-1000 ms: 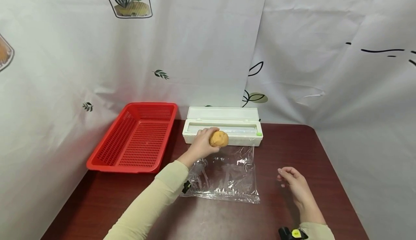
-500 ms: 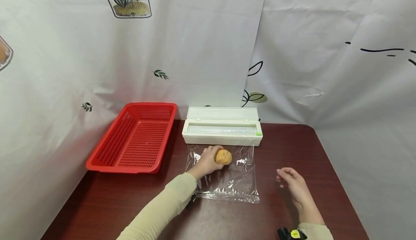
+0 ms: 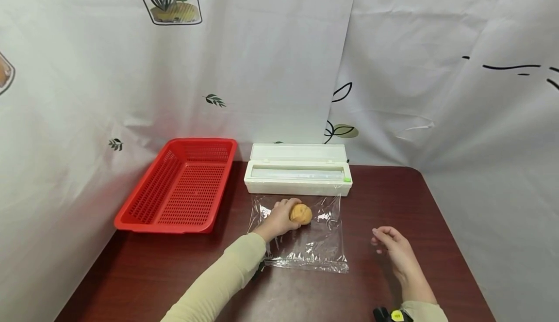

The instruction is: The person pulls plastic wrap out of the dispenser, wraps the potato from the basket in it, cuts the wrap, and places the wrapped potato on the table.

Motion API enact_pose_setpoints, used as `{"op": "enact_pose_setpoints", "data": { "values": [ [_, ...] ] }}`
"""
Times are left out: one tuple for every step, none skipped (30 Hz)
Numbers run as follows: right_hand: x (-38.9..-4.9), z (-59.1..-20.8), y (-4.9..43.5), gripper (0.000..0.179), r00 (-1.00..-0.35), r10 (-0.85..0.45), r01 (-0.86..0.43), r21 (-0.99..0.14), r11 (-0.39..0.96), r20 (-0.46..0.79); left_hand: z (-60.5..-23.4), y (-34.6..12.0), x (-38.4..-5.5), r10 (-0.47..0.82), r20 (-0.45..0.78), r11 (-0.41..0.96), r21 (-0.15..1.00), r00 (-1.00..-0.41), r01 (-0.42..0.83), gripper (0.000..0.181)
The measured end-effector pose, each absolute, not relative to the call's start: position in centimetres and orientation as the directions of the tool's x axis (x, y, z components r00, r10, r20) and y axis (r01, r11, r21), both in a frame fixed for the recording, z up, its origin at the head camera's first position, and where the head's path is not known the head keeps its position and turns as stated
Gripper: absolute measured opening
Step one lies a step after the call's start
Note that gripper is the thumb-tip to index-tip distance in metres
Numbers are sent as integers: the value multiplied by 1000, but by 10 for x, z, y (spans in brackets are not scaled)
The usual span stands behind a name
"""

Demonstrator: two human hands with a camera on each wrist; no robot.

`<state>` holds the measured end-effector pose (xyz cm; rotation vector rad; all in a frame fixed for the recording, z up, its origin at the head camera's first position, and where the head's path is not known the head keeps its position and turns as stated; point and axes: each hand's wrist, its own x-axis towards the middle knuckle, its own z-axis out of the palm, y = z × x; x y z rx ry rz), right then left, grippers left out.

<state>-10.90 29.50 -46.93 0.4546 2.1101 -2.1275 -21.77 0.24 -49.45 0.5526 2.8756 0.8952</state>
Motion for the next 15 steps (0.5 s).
{"op": "enact_pose_setpoints", "data": {
  "values": [
    [-109,-470,295,8,-949,128,289,-957,-25,-290,-495,2,-217,363,27,764,564,-931,314,68],
    [-109,-470,295,8,-948,126,292,-956,-24,-293,-495,2,-217,364,24,766,562,-931,314,69],
    [-110,-470,295,9,-947,123,295,-955,-23,-295,-495,2,-217,363,19,770,557,-931,311,70],
    [-110,-470,295,9,-947,123,297,-955,-21,-297,-496,2,-217,363,18,772,555,-932,311,72],
    [-110,-471,295,8,-947,122,298,-954,-21,-298,-496,2,-218,362,20,773,553,-932,312,72],
    [-110,-471,295,8,-946,123,298,-954,-23,-299,-496,2,-218,362,20,776,547,-932,313,73],
    [-110,-471,295,8,-946,125,298,-954,-25,-299,-497,2,-219,362,26,778,542,-932,317,74],
    [-110,-471,295,8,-946,127,298,-954,-27,-299,-497,2,-219,361,25,783,535,-932,318,74],
    [-110,-471,295,8,-946,130,296,-955,-27,-297,-497,3,-220,361,23,787,529,-932,318,74],
    [-110,-472,295,8,-946,132,294,-955,-28,-295,-497,3,-220,362,25,789,525,-932,320,74],
    [-110,-472,295,8,-946,131,294,-955,-29,-295,-498,3,-221,363,29,791,518,-931,325,73],
    [-111,-471,295,8,-946,131,295,-955,-29,-296,-498,3,-222,365,29,793,513,-930,328,72],
    [-111,-471,295,8,-946,131,296,-955,-28,-297,-498,2,-222,369,34,792,512,-929,333,71],
    [-111,-471,295,9,-946,130,297,-954,-26,-298,-498,2,-223,371,34,791,512,-928,335,69],
    [-112,-471,295,9,-946,129,298,-954,-23,-299,-498,2,-223,375,36,789,512,-926,339,68]
  ]
}}
